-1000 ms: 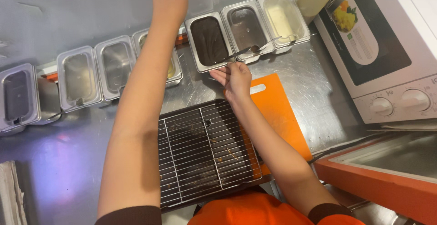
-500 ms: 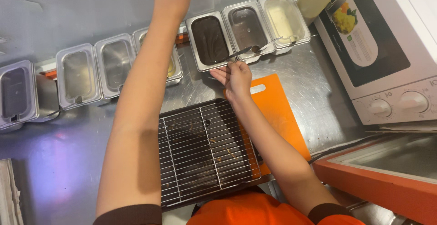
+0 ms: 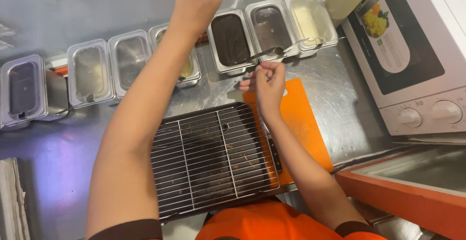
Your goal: The person prepares a container of chocolate sauce by emptying a plastic bag of sauce into a metal bin, stirring it with a spoon, and wiping the edges with a cloth.
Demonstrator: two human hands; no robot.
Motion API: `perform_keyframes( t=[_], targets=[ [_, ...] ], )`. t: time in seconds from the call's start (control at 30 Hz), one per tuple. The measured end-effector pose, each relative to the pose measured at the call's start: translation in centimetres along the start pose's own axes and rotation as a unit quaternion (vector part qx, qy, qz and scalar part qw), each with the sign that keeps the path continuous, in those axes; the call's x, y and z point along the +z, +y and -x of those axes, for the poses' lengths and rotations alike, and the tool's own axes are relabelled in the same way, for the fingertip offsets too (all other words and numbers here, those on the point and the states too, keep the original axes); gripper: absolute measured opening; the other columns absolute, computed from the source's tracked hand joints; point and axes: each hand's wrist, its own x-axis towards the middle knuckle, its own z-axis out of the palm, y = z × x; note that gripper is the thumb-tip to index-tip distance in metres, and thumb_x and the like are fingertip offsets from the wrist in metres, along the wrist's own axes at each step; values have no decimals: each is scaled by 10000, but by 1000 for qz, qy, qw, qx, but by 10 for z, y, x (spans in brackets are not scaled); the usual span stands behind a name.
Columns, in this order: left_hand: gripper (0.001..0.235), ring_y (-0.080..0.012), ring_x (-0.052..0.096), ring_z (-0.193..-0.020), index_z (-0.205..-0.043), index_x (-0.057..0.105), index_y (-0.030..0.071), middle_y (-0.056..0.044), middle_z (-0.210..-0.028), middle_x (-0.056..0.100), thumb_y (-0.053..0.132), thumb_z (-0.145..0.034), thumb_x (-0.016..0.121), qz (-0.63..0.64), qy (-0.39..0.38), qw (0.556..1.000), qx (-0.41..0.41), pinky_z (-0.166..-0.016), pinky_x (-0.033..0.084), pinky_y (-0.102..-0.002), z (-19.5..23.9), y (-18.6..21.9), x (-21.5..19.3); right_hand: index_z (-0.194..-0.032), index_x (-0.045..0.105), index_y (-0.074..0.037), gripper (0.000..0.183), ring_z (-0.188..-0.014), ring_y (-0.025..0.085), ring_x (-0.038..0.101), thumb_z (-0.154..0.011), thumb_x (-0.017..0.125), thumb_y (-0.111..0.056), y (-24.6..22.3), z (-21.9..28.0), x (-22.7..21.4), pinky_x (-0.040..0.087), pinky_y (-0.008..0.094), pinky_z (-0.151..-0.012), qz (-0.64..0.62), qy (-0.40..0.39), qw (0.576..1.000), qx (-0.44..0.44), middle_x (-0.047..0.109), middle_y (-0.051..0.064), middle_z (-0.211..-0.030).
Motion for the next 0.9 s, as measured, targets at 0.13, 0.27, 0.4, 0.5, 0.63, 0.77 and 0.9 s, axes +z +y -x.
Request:
perform_keyframes(
  t=[0.13,0.27,0.4,0.5,0.63,0.77,0.9],
  targets=[
    [172,-308,613,-940,-990,552,8,-156,-993,586,-8,-835,622,61,-31,997,-23,-734,552,-377,14,47,-47,-1455,281,-7,481,-739,202,728,-1031,508,-4,-14,-6,0,682,365,-661,20,-44,996,-76,596,126,-1003],
    [150,-307,608,-980,-967,529,19,-134,-979,587,-19,-847,611,150,-77,982,-81,-772,567,-381,36,90,-70,-1539,255,-12,577,-803,172,704,-1038,536,39,-13,-3,3,680,368,-711,1,-53,995,-82,562,132,-1112],
    [160,-312,610,-964,-983,540,29,-103,-975,596,-11,-842,605,176,-115,973,-97,-793,565,-405,55,107,-73,-1553,197,-58,662,-823,151,690,-994,533,56,-16,1,5,669,347,-731,-26,-66,994,-86,547,127,-1144],
    [150,-315,625,-978,-989,552,31,-113,-996,611,-4,-856,610,183,-142,964,-129,-784,564,-401,67,119,-70,-1510,273,-38,573,-832,141,680,-1005,528,57,-15,6,6,659,332,-743,-25,-66,993,-91,549,129,-1165],
    [191,-316,628,-1029,-1037,565,15,-141,-1154,644,3,-854,619,197,-105,964,-147,-813,568,-393,80,131,-70,-1411,400,3,402,-870,144,671,-1041,541,74,-10,16,7,642,327,-772,-36,-69,992,-102,537,131,-1208],
    [231,-303,634,-1041,-1056,574,5,-136,-1221,652,-12,-833,629,209,-92,962,-149,-832,569,-386,84,135,-73,-1392,434,-5,400,-902,131,670,-1015,537,82,-12,25,8,631,305,-799,1,-87,991,-102,549,136,-1266],
    [217,-300,630,-1009,-1038,569,2,-141,-1205,653,-11,-834,642,207,-78,966,-135,-813,554,-387,82,133,-77,-1379,458,0,372,-912,126,676,-1017,513,67,-13,26,10,635,300,-796,4,-93,992,-87,553,137,-1285]
  ],
)
